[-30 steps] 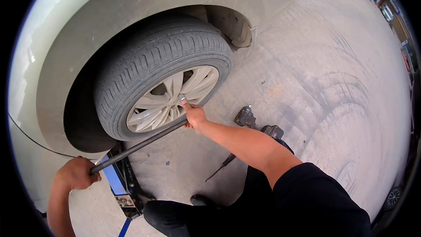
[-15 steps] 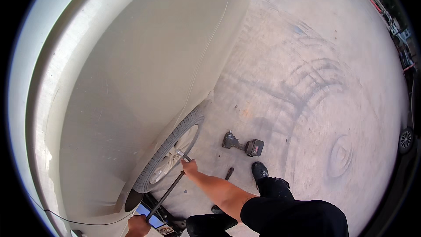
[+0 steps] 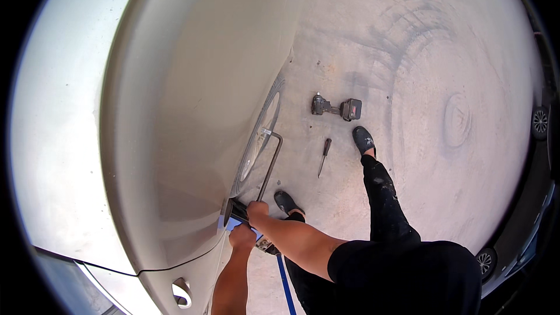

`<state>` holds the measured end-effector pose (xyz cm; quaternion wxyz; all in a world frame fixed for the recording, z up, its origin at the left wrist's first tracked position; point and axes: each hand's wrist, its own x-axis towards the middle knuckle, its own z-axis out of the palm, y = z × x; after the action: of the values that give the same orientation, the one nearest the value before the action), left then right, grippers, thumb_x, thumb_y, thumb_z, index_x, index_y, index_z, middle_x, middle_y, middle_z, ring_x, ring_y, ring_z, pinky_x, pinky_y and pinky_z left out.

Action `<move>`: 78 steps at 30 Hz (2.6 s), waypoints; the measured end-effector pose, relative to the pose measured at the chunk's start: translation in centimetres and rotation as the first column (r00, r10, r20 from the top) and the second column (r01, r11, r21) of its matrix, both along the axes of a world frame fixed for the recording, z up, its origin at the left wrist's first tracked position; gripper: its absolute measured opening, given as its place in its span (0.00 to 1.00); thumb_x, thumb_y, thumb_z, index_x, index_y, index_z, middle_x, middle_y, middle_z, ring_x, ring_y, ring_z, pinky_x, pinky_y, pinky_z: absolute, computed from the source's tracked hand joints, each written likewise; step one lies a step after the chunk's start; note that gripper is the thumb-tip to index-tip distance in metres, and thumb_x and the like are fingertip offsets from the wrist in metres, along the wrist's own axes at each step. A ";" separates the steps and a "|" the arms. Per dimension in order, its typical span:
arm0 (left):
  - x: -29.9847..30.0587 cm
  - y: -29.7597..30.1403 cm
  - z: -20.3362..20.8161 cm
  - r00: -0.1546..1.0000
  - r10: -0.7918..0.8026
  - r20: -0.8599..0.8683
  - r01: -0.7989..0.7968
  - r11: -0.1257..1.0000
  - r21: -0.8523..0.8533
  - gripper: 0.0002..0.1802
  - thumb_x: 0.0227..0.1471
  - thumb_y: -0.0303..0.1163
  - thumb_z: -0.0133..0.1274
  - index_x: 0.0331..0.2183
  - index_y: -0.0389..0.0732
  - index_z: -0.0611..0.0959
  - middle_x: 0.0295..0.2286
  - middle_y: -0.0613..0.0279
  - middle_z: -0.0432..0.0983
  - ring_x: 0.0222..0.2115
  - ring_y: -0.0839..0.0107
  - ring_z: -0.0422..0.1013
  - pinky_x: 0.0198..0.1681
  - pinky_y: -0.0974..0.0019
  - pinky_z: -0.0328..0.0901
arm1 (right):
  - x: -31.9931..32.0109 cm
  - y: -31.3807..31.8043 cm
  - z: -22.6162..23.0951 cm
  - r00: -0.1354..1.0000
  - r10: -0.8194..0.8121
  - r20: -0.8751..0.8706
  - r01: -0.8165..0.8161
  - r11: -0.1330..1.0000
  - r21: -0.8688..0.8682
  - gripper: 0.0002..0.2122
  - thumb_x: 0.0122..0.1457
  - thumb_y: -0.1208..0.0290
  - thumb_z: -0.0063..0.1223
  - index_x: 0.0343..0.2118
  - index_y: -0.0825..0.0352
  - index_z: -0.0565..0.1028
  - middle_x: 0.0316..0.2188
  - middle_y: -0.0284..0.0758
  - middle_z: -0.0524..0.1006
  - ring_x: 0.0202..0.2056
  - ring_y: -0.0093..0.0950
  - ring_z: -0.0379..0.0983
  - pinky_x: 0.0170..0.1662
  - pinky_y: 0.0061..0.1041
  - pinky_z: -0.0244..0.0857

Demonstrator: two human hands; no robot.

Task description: The person selects a lug wrench and an impact driver from a tool rack, then walks to a silver sedan. They use the lug wrench to loosen the lug nuts on the front left wheel, then use the impact driver to remove them. Finally, they operate a hydraulic jack to lift the car.

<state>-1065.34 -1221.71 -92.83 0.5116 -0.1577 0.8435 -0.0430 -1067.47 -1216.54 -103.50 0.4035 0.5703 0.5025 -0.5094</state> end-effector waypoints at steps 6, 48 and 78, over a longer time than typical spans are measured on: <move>1.2 -1.2 -0.6 1.000 0.019 -0.008 -0.018 0.999 0.037 0.17 0.55 0.44 0.51 0.33 0.42 0.88 0.37 0.46 0.83 0.40 0.49 0.80 0.44 0.50 0.74 | -0.6 -1.6 1.2 0.997 -0.054 -0.059 0.070 0.948 0.312 0.12 0.51 0.74 0.47 0.34 0.72 0.80 0.34 0.55 0.80 0.40 0.54 0.78 0.44 0.46 0.69; 2.7 4.0 -46.9 0.733 0.438 -0.520 -0.392 0.897 0.205 0.23 0.49 0.44 0.65 0.36 0.34 0.78 0.36 0.43 0.79 0.40 0.44 0.75 0.45 0.47 0.69 | -20.6 17.0 -22.6 0.172 0.620 -0.766 -0.689 0.631 0.356 0.24 0.59 0.54 0.61 0.47 0.71 0.73 0.34 0.49 0.78 0.38 0.46 0.76 0.43 0.40 0.68; -4.3 5.0 8.8 0.932 0.029 -0.361 0.087 0.950 0.301 0.19 0.55 0.26 0.56 0.50 0.37 0.80 0.35 0.46 0.79 0.31 0.49 0.77 0.34 0.53 0.73 | -17.4 15.1 -22.0 0.936 -0.072 -0.345 -0.200 0.699 -0.687 0.12 0.61 0.63 0.63 0.32 0.68 0.76 0.19 0.27 0.65 0.17 0.20 0.61 0.19 0.24 0.58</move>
<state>-1069.64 -1216.71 -84.02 0.3656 -0.0676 0.9214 0.1128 -1084.91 -1201.43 -125.46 0.5153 0.2527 0.3488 -0.7409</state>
